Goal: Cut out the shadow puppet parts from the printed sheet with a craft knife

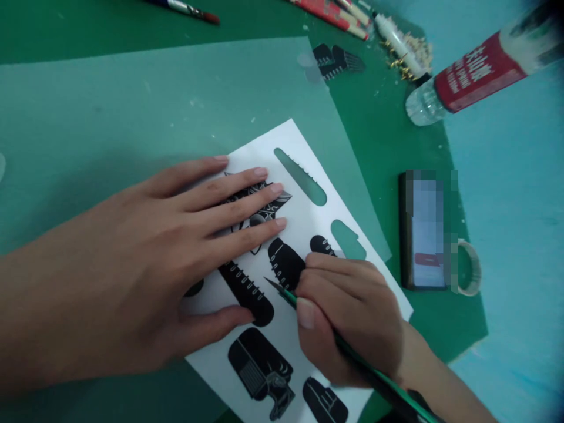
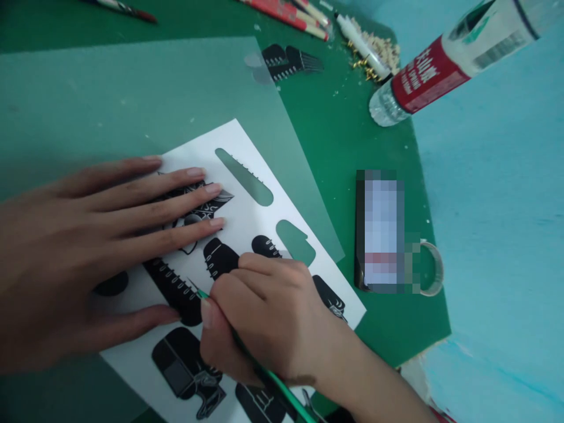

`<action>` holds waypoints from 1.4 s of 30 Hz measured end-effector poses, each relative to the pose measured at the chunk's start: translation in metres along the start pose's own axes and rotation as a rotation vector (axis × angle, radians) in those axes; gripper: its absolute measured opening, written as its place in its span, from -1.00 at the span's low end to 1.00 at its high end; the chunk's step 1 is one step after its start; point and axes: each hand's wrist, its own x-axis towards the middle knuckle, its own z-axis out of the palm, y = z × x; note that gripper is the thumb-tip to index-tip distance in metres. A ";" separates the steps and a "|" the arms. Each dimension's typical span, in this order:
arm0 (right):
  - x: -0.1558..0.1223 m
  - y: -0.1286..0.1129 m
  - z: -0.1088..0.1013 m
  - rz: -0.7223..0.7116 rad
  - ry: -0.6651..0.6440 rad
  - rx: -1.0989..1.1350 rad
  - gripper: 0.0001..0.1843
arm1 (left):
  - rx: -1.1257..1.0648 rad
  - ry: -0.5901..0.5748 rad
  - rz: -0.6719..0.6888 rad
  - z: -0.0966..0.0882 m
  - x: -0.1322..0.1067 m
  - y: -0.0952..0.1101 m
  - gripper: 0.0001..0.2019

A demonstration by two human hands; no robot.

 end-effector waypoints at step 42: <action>-0.003 0.000 0.003 -0.070 -0.101 -0.180 -0.59 | -0.026 0.007 -0.016 0.005 -0.004 -0.001 -0.14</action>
